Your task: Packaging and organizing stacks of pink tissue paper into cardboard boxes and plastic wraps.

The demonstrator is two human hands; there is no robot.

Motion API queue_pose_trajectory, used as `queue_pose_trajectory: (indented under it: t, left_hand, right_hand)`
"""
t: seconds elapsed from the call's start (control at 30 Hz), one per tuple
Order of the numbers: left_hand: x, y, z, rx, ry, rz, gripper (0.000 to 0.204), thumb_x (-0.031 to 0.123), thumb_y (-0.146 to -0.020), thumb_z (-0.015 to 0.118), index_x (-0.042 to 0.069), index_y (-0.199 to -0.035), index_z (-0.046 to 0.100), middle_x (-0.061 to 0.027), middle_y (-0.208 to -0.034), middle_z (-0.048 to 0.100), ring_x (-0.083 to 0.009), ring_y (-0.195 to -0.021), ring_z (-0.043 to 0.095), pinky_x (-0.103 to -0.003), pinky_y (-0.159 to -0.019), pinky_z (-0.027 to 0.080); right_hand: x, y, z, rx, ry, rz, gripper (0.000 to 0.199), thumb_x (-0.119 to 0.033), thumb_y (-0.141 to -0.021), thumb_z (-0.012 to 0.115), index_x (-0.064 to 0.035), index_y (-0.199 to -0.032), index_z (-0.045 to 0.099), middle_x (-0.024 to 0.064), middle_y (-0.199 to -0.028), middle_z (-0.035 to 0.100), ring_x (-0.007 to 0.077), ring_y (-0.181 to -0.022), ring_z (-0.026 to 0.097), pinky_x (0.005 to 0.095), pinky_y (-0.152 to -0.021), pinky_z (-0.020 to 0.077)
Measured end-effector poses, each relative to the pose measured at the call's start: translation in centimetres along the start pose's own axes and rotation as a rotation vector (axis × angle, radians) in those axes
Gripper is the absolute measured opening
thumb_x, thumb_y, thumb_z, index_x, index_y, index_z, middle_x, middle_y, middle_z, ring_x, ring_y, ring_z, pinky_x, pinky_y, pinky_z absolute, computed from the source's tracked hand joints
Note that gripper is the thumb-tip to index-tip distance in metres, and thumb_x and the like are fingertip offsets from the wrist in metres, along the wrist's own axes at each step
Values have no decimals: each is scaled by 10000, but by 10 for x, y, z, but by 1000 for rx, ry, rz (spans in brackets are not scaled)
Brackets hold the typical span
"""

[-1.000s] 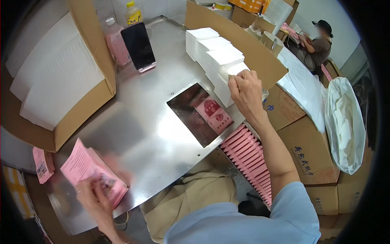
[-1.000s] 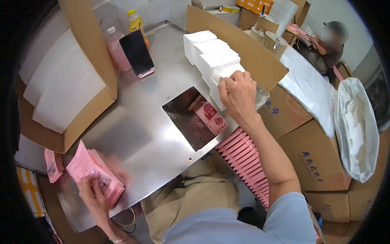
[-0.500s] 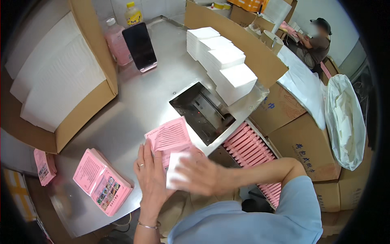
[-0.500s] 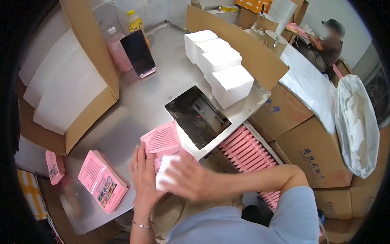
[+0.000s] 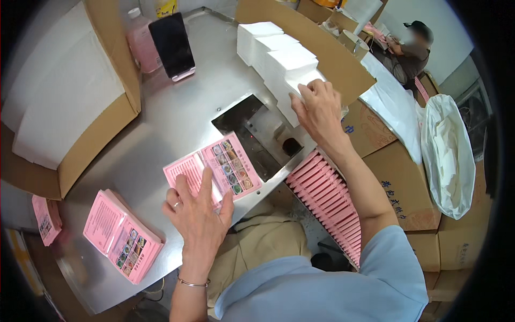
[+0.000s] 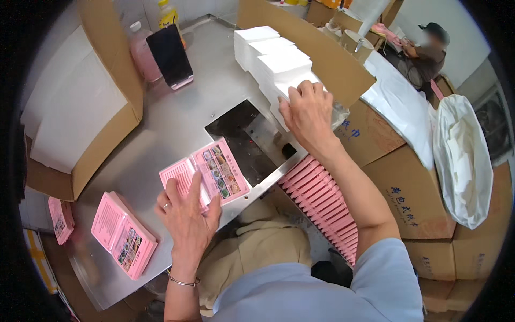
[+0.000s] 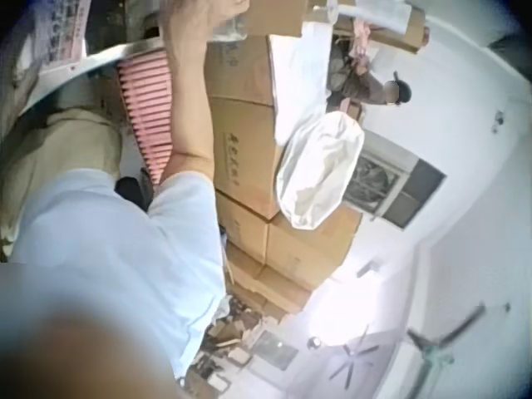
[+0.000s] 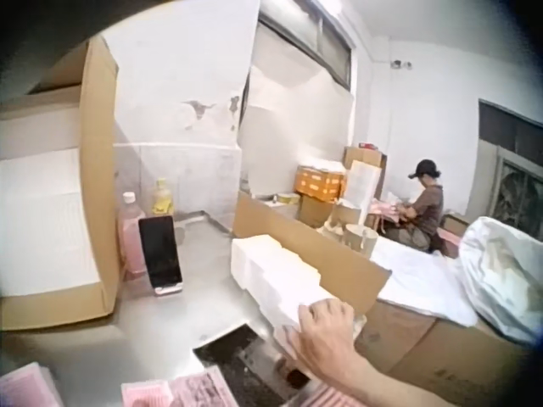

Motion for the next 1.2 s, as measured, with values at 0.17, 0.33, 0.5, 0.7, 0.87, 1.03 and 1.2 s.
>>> queue_pose_trajectory:
  t: [0.17, 0.33, 0.5, 0.7, 0.87, 1.03, 1.2]
  left_hand:
    - [3, -2, -15, 15, -118, 158, 598, 487, -787, 737, 72, -1205, 634, -202, -1271, 521, -369, -1078, 479, -491, -880, 367]
    - [3, 4, -4, -15, -10, 130, 608, 475, -795, 739, 24, -1183, 612, -196, -1167, 545, -335, -942, 506, -456, -766, 414]
    - [2, 6, -1, 49, 55, 164, 574, 366, -809, 741, -22, -1200, 579, -189, -1119, 543, -347, -913, 526, -447, -725, 442]
    - [11, 17, 2, -99, 249, 287, 618, 239, -735, 764, 5, -1268, 559, -199, -1080, 524, -369, -931, 538, -458, -786, 465]
    - [-7, 7, -21, -65, 266, 149, 866, 271, -647, 809, 77, -1423, 477, -157, -1010, 512, -341, -908, 534, -454, -783, 428]
    - [15, -1, -13, -107, 241, 85, 744, 95, -815, 676, 112, -1502, 390, -170, -984, 512, -358, -863, 532, -438, -771, 451]
    - [-23, 32, -46, -159, 544, 20, 460, 12, -777, 668, 54, -1232, 615, -124, -1016, 595, -292, -907, 577, -422, -753, 473]
  right_hand:
    - [17, -1, 3, -41, -213, 150, 201, -177, -884, 640, -23, -768, 697, 118, -876, 609, 297, -884, 554, 450, -770, 443]
    - [17, 4, -4, -27, -326, 181, 214, -144, -887, 625, -10, -744, 711, 128, -825, 602, 298, -878, 554, 445, -775, 443]
    - [21, 15, -5, -10, -349, 124, 215, -59, -843, 632, -21, -1037, 715, 156, -946, 619, 323, -931, 567, 444, -855, 443]
    - [-73, 40, -30, 10, -553, -233, 466, 57, -772, 583, -13, -1231, 626, 187, -1297, 607, 394, -1252, 537, 466, -1040, 446]
    - [-171, 106, -41, -103, -679, -568, 396, -159, -878, 578, -59, -1259, 611, 208, -1183, 591, 404, -1131, 592, 649, -1073, 364]
    - [-161, 47, 64, -216, -497, -286, 300, -143, -890, 547, -67, -1175, 599, 195, -1049, 636, 391, -1031, 606, 667, -1007, 374]
    - [-74, 53, 88, -619, -601, 5, 139, -73, -864, 554, -27, -973, 626, 222, -834, 653, 416, -768, 662, 501, -728, 527]
Point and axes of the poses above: each hand's wrist, its own y-axis away from the middle knuckle, its own z-axis out of the palm, x = y × z, the point moved 6 cm from there along -y, towards the middle knuckle
